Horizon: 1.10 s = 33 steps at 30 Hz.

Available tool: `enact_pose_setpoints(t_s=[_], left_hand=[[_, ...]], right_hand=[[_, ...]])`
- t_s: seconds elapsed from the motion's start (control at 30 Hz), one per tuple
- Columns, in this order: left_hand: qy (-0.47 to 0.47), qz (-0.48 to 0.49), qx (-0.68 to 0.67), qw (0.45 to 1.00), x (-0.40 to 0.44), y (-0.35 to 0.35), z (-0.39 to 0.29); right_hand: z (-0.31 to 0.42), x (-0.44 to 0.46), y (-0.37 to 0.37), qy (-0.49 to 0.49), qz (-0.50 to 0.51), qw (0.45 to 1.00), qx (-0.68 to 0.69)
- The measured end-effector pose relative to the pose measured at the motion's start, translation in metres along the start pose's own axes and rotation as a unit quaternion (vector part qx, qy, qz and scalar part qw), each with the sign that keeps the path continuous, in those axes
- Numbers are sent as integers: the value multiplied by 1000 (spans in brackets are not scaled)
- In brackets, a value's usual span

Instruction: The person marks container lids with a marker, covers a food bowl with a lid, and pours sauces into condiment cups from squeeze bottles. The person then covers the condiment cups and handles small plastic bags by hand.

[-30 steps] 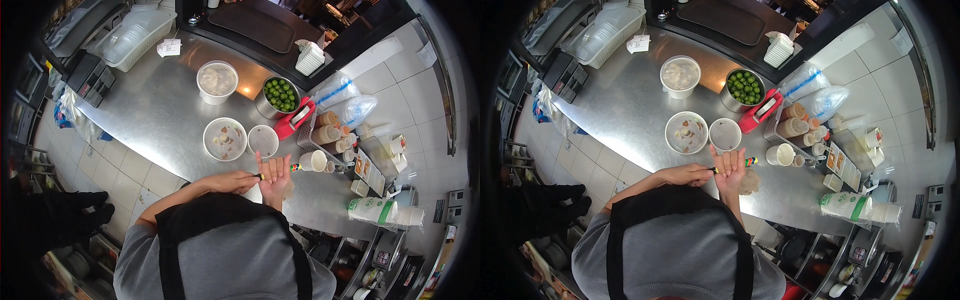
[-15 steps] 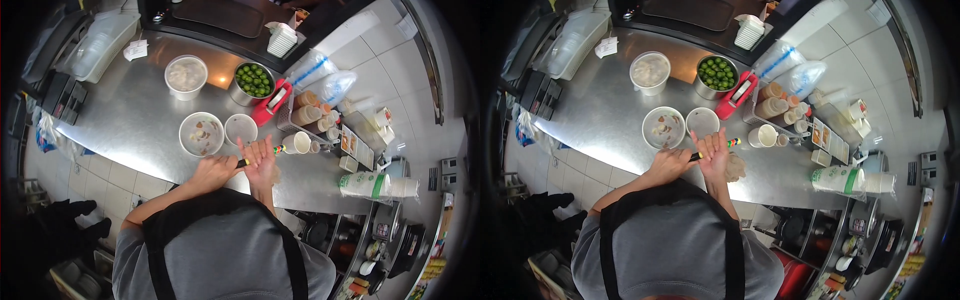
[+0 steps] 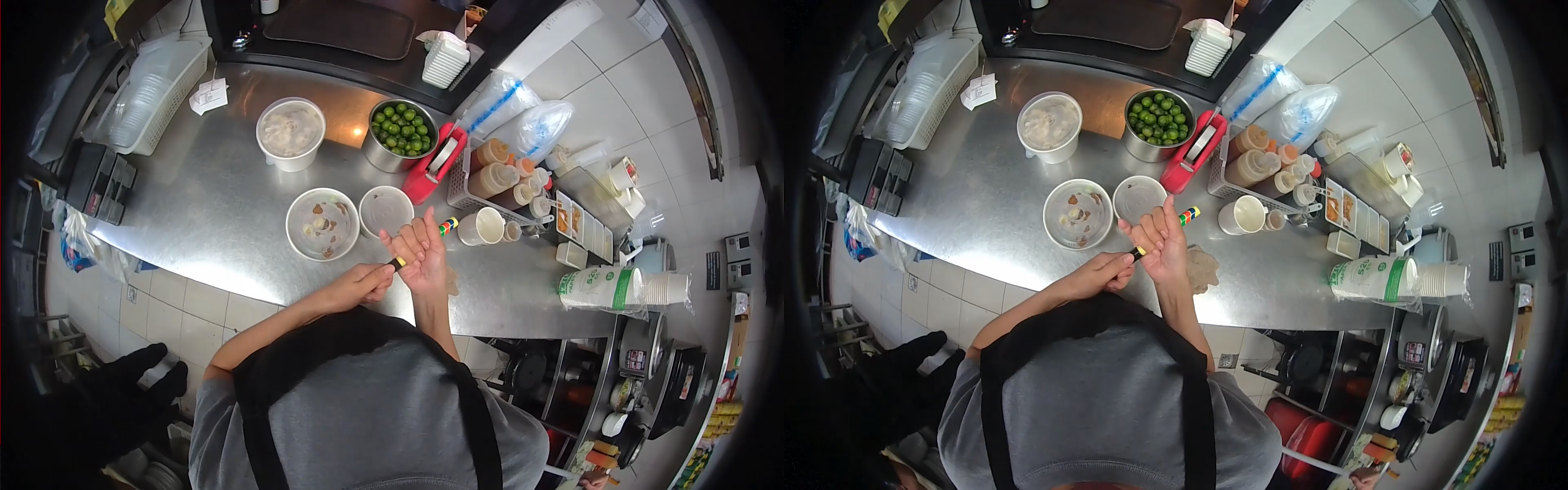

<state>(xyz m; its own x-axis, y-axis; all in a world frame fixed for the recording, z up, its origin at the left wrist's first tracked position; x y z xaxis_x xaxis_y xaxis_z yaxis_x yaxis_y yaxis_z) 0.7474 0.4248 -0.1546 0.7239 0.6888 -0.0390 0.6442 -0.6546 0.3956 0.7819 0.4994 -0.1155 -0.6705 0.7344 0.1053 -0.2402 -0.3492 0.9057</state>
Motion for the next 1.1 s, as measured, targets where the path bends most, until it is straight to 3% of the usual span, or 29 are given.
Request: enact_pose_setpoints(t_s=[0.1, 0.17, 0.27, 0.3, 0.4, 0.57, 0.7, 0.83, 0.93, 1.03, 1.1], left_hand=[[-62, -141, 334, 930, -20, -3, -28], [-103, -176, 377, 904, -45, -6, -19], [-89, -225, 427, 871, -63, -22, -26], [-72, -240, 443, 861, -63, -27, -33], [-57, -277, 293, 913, -67, -50, -38], [6, -379, 264, 887, -98, -82, -54], [38, -490, 240, 837, -155, -136, -54], [92, -542, 239, 800, -156, -169, -37], [151, -457, 283, 829, -120, -195, -19], [142, -397, 134, 897, -85, -210, -4], [73, -376, 125, 915, -76, -209, 3]], right_hand=[[26, -17, -12, -67, -182, 978, -78], [116, -42, -33, -262, -153, 952, -49], [122, -32, -1, -246, 25, 967, -60], [116, -30, -3, -238, 14, 970, -51], [82, -20, -9, -210, -41, 977, -27], [37, -40, -10, -121, -224, 962, -100], [-25, -95, -46, 41, -92, 978, -185], [-63, -90, -39, 74, -95, 979, -162], [-84, -62, -45, 70, -71, 991, -95], [-85, -17, -25, -23, 22, 998, -59], [-78, 7, -13, -31, -52, 996, -63]])
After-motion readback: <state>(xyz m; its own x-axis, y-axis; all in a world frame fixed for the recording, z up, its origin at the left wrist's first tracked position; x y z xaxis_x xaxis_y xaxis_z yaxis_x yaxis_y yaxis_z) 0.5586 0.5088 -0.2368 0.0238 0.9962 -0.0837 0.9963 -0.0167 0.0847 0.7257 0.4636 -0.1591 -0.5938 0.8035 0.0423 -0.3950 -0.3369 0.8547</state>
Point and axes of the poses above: each hand's wrist, its own x-axis towards the middle knuckle, its own y-axis out of the palm, z = x × y, the point moved 9 cm from there along x, towards the middle knuckle, and after that the axes turned 14 degrees about z, right-handed, at the moved point
